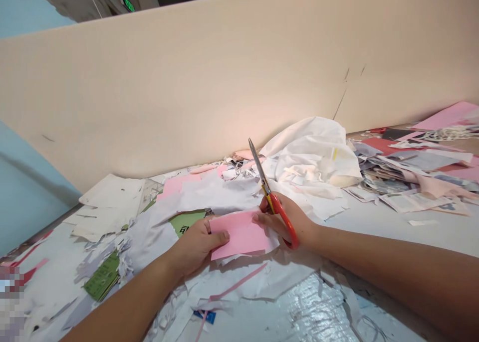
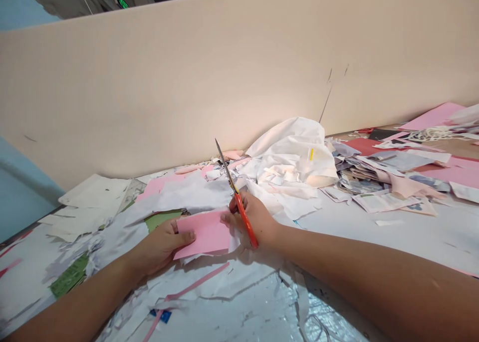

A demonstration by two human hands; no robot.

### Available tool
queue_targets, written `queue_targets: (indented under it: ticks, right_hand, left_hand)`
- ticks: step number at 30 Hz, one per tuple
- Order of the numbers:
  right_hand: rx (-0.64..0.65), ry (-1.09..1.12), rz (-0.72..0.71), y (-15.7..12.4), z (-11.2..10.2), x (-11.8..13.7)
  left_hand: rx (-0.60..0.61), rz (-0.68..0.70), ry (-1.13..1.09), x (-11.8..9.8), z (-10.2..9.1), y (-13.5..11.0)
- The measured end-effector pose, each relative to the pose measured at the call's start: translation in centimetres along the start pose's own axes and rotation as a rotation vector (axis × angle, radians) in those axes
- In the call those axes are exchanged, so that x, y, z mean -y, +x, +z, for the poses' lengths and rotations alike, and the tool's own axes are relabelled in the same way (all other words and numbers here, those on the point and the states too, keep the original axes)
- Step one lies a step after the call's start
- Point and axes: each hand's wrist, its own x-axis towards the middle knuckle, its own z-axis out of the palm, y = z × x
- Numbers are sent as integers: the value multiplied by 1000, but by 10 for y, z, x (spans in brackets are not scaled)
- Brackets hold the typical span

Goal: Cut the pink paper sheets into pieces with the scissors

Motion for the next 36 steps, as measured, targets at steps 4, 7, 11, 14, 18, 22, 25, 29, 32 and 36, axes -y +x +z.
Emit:
queue_targets:
  ticks: [4, 7, 11, 14, 18, 22, 25, 29, 32, 36]
  right_hand:
    - [18, -38, -3, 1, 1, -3]
    - [28, -33, -35, 2, 2, -5]
    - [15, -40, -54, 3, 2, -8]
    - [-18, -52, -57, 3, 2, -8]
    - [4, -43, -46, 4, 2, -8]
    - [32, -3, -32, 4, 2, -7]
    - [11, -7, -5, 3, 3, -5]
    - [-22, -53, -13, 2, 2, -3]
    - [-34, -53, -27, 2, 2, -4]
    - [-23, 2, -13, 2, 4, -9]
  left_hand:
    - [6, -2, -2, 0, -1, 2]
    - [12, -11, -19, 0, -2, 2]
    - [-13, -16, -6, 0, -3, 2]
    - [-46, -11, 5, 1, -2, 2]
    - [-46, -4, -8, 1, 0, 2]
    - [-27, 3, -21, 2, 0, 3]
    - [-16, 11, -32, 2, -1, 4]
    - [-7, 14, -55, 1, -1, 3]
    - [-29, 0, -79, -1, -1, 3]
    - [-40, -7, -69, -2, -1, 4]
